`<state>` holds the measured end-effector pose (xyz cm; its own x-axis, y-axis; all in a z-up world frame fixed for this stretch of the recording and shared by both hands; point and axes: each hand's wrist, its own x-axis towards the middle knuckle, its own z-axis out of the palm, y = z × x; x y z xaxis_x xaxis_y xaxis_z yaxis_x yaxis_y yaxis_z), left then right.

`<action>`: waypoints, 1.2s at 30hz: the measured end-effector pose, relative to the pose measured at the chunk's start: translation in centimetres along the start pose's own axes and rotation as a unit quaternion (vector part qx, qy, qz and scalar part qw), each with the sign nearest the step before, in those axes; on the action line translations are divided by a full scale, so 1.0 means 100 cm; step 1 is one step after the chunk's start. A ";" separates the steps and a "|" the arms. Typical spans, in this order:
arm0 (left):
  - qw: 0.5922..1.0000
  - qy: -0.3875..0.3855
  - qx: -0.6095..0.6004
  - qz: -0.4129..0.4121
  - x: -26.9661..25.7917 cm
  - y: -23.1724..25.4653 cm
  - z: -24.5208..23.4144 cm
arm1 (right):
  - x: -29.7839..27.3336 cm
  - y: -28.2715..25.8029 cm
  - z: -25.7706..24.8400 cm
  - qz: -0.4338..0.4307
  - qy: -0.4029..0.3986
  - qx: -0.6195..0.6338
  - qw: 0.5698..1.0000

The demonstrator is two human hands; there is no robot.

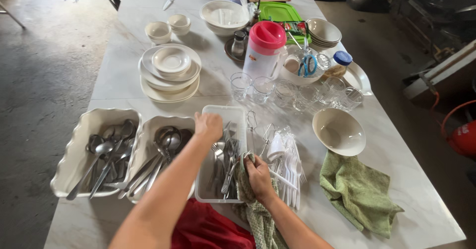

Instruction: The person wipes forks, spoons, and knives with a cloth and places them into white containers on a table. The person also wipes a wooden spoon and a whisk, then places them into a plastic bag.

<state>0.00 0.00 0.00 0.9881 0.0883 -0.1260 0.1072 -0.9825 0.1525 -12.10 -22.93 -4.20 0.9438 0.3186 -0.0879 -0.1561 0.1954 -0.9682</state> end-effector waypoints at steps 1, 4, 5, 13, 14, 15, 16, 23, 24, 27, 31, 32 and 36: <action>0.999 0.027 -0.033 -0.001 -0.012 -0.002 -0.027 | 0.000 -0.003 0.003 0.014 -0.002 0.005 1.000; 0.984 0.131 -0.123 0.010 -0.054 -0.007 -0.096 | -0.001 -0.020 0.009 0.072 0.007 0.015 0.997; 0.972 0.181 -0.147 0.022 -0.069 -0.009 -0.115 | -0.001 -0.030 0.011 0.101 0.017 0.013 0.995; 0.924 0.335 -0.146 0.110 -0.180 0.027 -0.136 | 0.023 -0.116 0.039 -0.028 -0.035 0.046 0.998; 0.898 0.386 -0.164 0.132 -0.189 0.034 -0.132 | 0.025 -0.115 0.050 -0.017 -0.079 0.024 0.996; 0.867 0.438 -0.183 0.153 -0.195 0.039 -0.128 | 0.022 -0.114 0.056 -0.008 -0.123 0.000 0.992; 0.832 0.487 -0.201 0.174 -0.198 0.041 -0.125 | 0.011 -0.110 0.061 -0.036 -0.173 -0.028 0.984; 0.726 0.442 -0.527 -0.020 -0.193 -0.028 -0.151 | -0.049 -0.119 0.064 0.028 -0.174 -0.154 0.972; 0.679 0.365 -0.634 -0.063 -0.193 -0.025 -0.149 | -0.050 -0.120 0.064 0.043 -0.158 -0.118 0.979; 0.620 0.178 -0.764 -0.003 -0.206 0.022 -0.118 | -0.044 -0.114 0.077 0.071 -0.088 -0.152 0.982; 0.612 0.167 -0.764 -0.115 -0.211 0.031 -0.105 | -0.037 -0.109 0.073 0.038 -0.158 -0.206 0.965; 0.681 0.157 -0.703 -0.127 -0.213 0.028 -0.104 | -0.032 -0.114 0.067 0.007 -0.138 -0.192 0.972; 0.850 0.121 -0.497 -0.123 -0.228 0.028 -0.099 | 0.001 -0.153 0.040 -0.164 -0.044 0.034 0.985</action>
<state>-21.13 -3.16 12.97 0.9031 0.4203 -0.0879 0.2361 -0.3150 0.9193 -10.77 -22.18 11.55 0.9185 0.3065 0.2497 0.1300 0.3622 -0.9230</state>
